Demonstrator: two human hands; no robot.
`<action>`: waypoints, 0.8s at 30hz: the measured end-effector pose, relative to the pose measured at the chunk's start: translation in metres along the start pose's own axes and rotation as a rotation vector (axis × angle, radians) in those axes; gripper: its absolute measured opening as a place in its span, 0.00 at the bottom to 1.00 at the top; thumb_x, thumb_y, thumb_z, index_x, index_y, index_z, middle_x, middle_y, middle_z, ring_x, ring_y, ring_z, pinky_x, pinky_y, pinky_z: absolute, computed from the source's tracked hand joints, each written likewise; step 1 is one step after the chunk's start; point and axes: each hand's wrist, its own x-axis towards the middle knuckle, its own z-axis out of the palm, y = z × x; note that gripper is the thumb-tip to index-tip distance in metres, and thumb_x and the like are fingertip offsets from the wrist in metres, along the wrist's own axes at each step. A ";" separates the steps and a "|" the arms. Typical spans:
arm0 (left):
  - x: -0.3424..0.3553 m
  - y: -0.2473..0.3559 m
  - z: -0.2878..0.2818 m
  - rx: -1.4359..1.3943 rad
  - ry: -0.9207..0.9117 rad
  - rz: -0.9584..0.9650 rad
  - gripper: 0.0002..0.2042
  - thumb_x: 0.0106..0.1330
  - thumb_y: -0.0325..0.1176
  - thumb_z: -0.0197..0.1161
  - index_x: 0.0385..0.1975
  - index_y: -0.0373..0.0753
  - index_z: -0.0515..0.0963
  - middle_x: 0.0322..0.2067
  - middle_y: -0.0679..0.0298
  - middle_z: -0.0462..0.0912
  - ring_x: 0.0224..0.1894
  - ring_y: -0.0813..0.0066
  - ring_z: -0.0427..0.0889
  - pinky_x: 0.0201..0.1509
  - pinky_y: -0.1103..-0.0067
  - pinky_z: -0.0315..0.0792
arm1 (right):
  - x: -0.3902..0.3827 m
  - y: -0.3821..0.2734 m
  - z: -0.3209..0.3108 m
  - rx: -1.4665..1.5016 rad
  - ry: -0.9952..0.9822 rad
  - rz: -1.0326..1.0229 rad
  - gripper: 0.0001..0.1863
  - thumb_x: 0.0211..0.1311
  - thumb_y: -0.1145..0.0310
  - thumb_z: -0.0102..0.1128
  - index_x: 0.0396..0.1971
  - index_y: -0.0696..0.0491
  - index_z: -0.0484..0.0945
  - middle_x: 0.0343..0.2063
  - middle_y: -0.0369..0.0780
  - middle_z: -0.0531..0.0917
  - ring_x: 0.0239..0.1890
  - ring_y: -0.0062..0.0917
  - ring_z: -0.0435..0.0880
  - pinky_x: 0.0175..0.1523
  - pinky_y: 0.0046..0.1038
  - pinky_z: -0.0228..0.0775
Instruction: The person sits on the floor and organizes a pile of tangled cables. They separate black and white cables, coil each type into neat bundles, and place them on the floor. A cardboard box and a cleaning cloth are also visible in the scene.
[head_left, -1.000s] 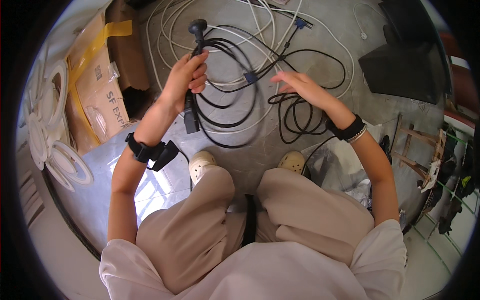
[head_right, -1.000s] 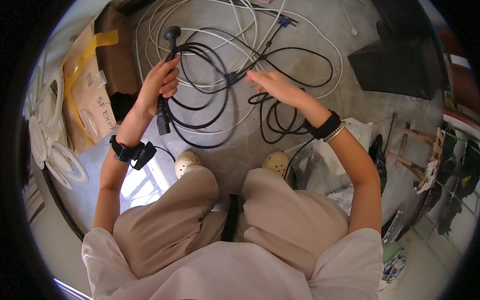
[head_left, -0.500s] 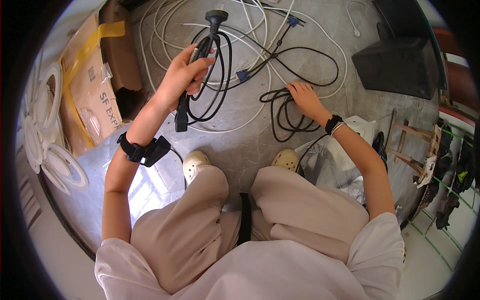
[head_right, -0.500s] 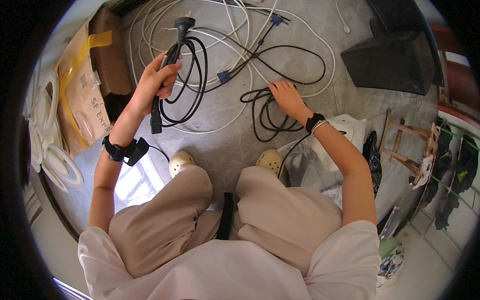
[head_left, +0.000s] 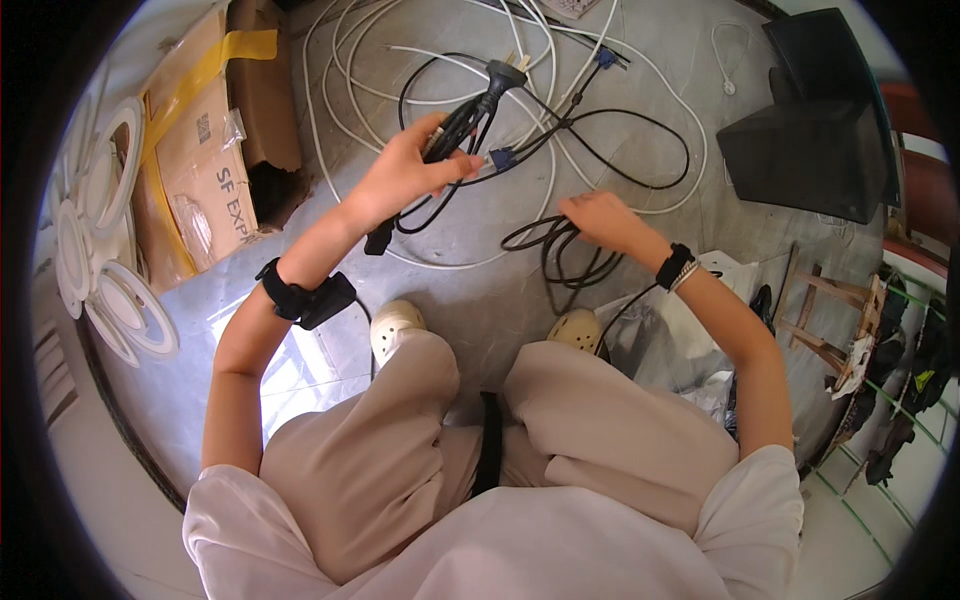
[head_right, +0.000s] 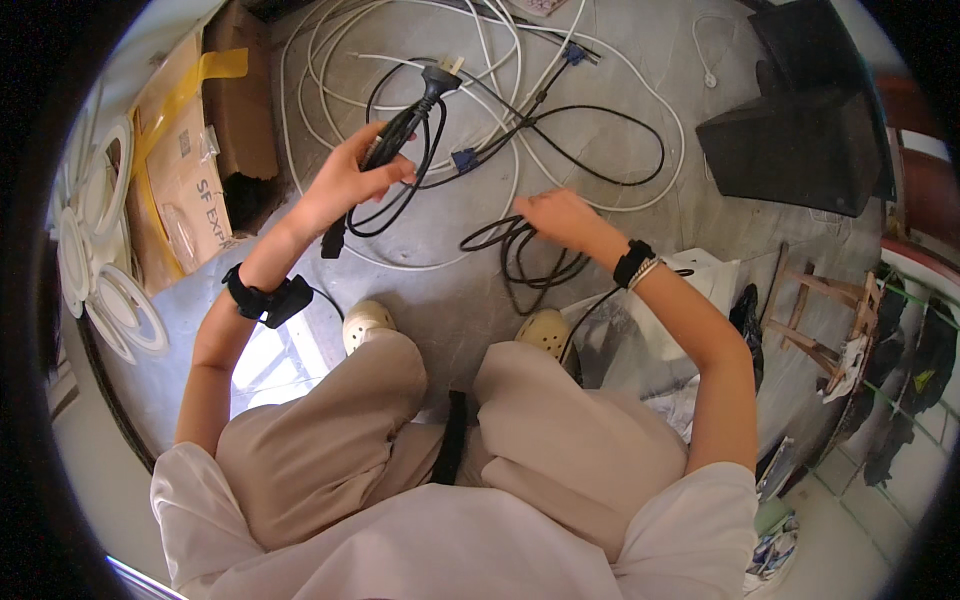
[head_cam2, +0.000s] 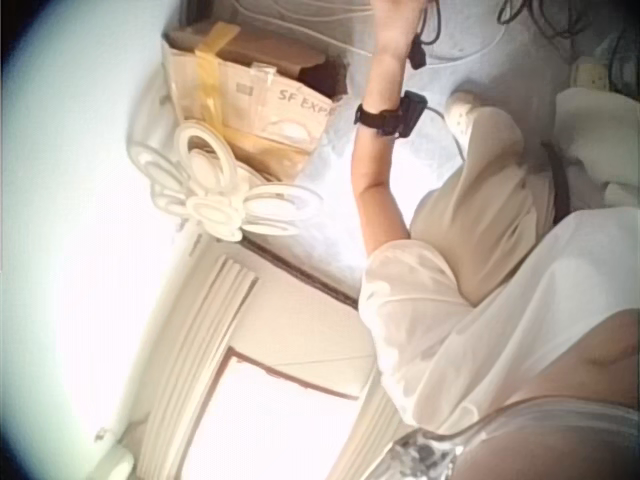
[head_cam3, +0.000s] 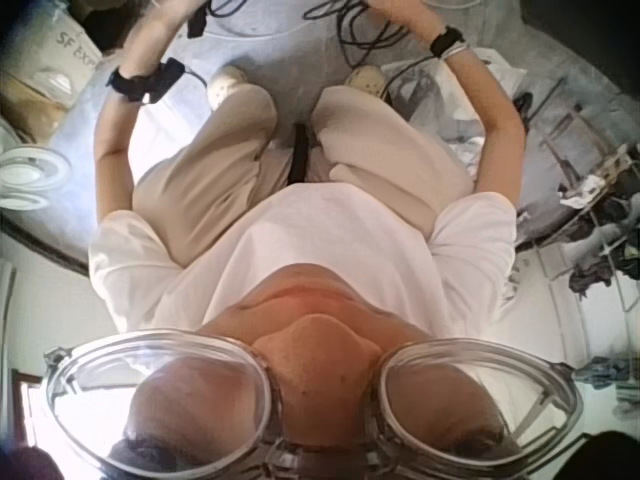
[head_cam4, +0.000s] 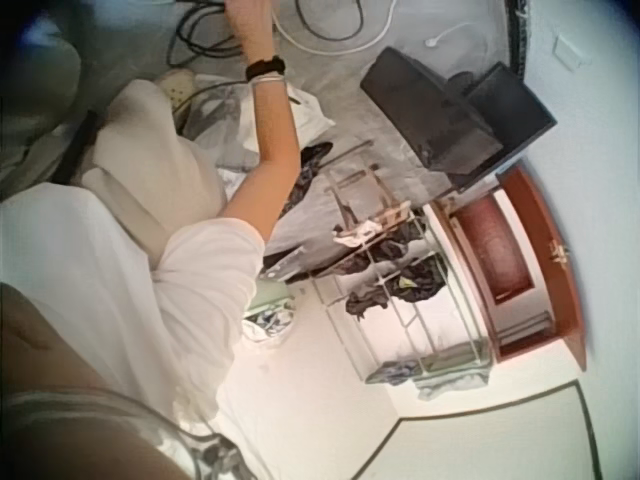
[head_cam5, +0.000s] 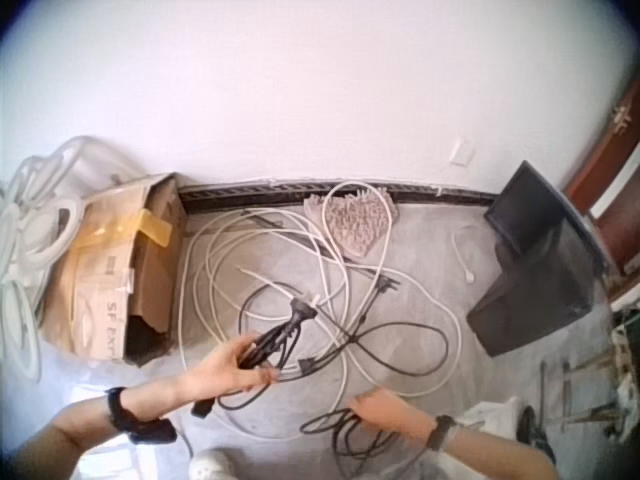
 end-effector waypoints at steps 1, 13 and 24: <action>0.001 -0.003 0.003 0.032 0.005 0.018 0.19 0.53 0.36 0.66 0.40 0.34 0.70 0.26 0.66 0.79 0.26 0.86 0.72 0.26 0.86 0.66 | 0.004 -0.009 -0.008 0.026 0.014 -0.011 0.20 0.40 0.70 0.64 0.33 0.56 0.66 0.23 0.42 0.77 0.30 0.35 0.79 0.36 0.34 0.70; -0.012 -0.024 0.040 0.117 -0.489 -0.073 0.25 0.45 0.36 0.69 0.41 0.31 0.68 0.31 0.60 0.75 0.35 0.72 0.77 0.40 0.79 0.69 | 0.055 -0.093 -0.091 0.475 0.188 0.104 0.22 0.41 0.69 0.66 0.38 0.51 0.69 0.24 0.42 0.80 0.29 0.38 0.80 0.30 0.34 0.71; -0.043 -0.019 -0.009 -0.471 -0.321 -0.448 0.11 0.51 0.28 0.58 0.34 0.37 0.70 0.13 0.74 0.63 0.14 0.88 0.61 0.24 0.86 0.61 | 0.039 -0.064 -0.148 0.640 0.679 0.131 0.12 0.49 0.79 0.58 0.36 0.55 0.75 0.31 0.39 0.78 0.34 0.24 0.80 0.39 0.22 0.71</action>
